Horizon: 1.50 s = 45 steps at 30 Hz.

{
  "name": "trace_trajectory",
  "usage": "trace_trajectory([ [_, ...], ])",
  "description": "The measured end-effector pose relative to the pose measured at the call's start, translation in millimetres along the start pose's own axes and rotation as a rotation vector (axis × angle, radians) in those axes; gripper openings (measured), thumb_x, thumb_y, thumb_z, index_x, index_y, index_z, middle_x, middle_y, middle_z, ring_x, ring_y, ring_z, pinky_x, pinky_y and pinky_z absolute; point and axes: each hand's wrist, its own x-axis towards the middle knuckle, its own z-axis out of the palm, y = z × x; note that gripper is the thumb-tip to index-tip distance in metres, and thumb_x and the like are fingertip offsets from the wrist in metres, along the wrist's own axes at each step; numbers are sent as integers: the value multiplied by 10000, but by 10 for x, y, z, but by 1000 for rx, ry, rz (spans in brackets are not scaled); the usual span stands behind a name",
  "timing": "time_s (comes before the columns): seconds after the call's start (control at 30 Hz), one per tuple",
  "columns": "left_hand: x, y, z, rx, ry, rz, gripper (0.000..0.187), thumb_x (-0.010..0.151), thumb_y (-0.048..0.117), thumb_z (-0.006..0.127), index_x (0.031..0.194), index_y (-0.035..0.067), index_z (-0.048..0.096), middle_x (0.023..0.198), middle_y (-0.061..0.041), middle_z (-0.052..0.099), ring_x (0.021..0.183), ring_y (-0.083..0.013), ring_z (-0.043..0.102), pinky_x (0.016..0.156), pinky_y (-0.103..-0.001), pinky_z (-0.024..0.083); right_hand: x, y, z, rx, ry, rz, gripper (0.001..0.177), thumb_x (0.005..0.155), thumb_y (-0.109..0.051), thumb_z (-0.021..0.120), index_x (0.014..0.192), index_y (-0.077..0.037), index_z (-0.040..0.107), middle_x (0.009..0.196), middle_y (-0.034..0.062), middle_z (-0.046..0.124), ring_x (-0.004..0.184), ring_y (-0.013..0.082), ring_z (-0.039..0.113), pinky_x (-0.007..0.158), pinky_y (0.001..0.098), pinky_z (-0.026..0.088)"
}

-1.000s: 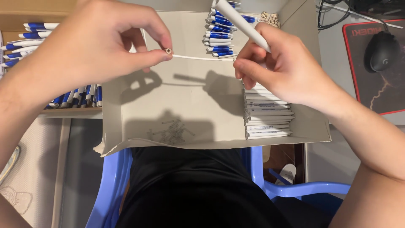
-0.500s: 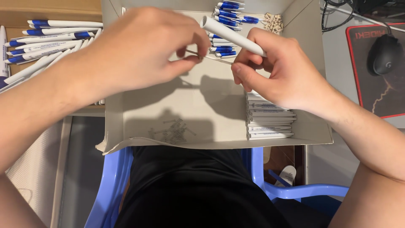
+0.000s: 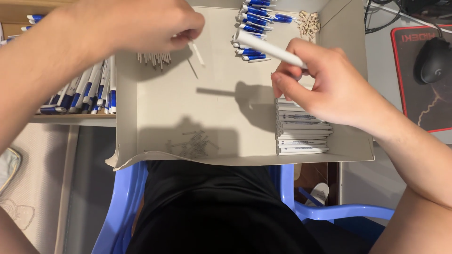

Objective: Disassembling pens and sorting the caps, barrels, and ink cartridges into organized piles.

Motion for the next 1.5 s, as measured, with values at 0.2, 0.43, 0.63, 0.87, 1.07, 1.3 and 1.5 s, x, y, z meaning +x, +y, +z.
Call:
trace_trajectory([
  [0.2,247,-524,803,-75,-201,-96,146,897,7,576,859,108,674,741,-58,703,678,-237,650,672,-361,494,61,108,95,-105,-175,46,221,986,-131,602,821,-126,455,745,-85,758,511,147,511,543,291,431],
  [0.43,251,-681,1097,-120,-173,-83,123,864,17,574,821,102,652,682,-68,667,619,-253,598,597,-370,445,172,19,203,-222,-376,151,104,1020,-262,606,962,-176,615,684,-7,682,633,191,677,619,361,487],
  [0.63,164,-592,962,-38,-216,-102,129,818,41,588,816,143,668,695,-49,685,655,-235,623,637,-359,465,308,-115,415,-212,-546,168,123,1037,-211,570,931,-150,562,665,2,670,576,160,604,586,342,455],
  [0.87,86,-612,909,-53,-195,-156,112,878,55,582,844,131,656,674,-44,662,627,-234,591,621,-366,450,543,-339,748,-139,-673,83,118,1072,-149,447,993,-118,528,696,78,615,554,202,513,531,376,386],
  [1.07,9,-621,799,-172,77,-91,89,927,28,594,955,91,651,984,-41,689,799,-257,620,713,-386,472,546,-448,838,-67,-702,-49,123,1056,-217,517,1016,-112,567,670,45,648,511,188,580,492,361,450],
  [1.3,-32,-233,384,31,112,-96,208,1007,38,563,870,69,717,698,-30,671,566,-218,601,616,-355,487,328,-138,571,-90,-598,-101,252,1111,-333,371,1032,-181,557,601,-16,524,475,158,470,431,342,365],
  [1.5,40,285,-235,-44,8,-197,255,963,-67,513,742,50,559,558,-80,446,475,-238,404,506,-391,277,89,233,111,-196,-219,-306,265,1037,-170,550,1165,-30,735,914,78,582,849,212,548,797,363,503],
])
